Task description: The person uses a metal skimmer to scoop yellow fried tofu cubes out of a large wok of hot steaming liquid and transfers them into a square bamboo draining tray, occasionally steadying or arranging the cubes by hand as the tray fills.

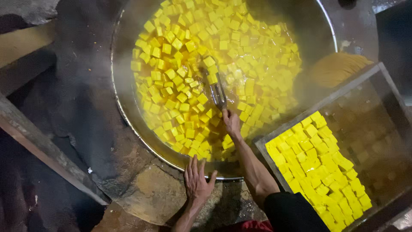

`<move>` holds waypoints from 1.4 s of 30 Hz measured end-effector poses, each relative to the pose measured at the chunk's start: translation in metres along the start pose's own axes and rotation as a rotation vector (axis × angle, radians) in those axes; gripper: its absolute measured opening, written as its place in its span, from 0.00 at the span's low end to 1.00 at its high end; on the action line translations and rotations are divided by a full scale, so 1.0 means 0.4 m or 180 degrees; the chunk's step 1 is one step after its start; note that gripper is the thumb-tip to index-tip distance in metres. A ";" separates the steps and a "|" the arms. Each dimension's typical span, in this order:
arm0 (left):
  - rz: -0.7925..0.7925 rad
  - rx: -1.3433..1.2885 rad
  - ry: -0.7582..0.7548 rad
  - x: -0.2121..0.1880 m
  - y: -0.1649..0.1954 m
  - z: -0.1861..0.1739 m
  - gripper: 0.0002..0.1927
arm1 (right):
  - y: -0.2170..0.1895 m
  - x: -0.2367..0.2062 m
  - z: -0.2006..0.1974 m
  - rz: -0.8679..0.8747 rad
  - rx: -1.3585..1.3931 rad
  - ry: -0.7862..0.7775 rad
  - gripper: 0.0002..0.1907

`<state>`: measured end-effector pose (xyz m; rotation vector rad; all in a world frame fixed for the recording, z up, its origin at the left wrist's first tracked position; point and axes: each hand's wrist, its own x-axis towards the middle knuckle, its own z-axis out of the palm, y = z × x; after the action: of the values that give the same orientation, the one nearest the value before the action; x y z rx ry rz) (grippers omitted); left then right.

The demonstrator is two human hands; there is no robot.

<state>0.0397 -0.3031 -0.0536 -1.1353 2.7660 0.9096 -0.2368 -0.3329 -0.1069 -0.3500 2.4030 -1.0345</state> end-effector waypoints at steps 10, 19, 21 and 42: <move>0.0039 0.0009 0.0155 -0.020 0.016 -0.017 0.36 | 0.101 -0.247 -0.056 0.0694 0.1437 -0.0124 0.21; 0.0068 0.0011 0.0200 -0.021 0.024 -0.017 0.36 | 0.073 -0.129 -0.050 0.0630 -0.0092 0.0451 0.27; 0.0030 0.0020 0.0205 -0.023 0.024 -0.011 0.35 | 0.050 -0.087 -0.035 0.0272 0.0332 0.0612 0.26; 0.0767 -0.0280 0.0987 -0.084 0.089 0.096 0.25 | 0.391 -0.470 -0.924 0.0236 0.0308 0.0818 0.23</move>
<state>0.0338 -0.2415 -0.0597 -1.0505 3.2003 0.9569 -0.2823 0.0753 0.0598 -0.0976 2.5557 -1.2207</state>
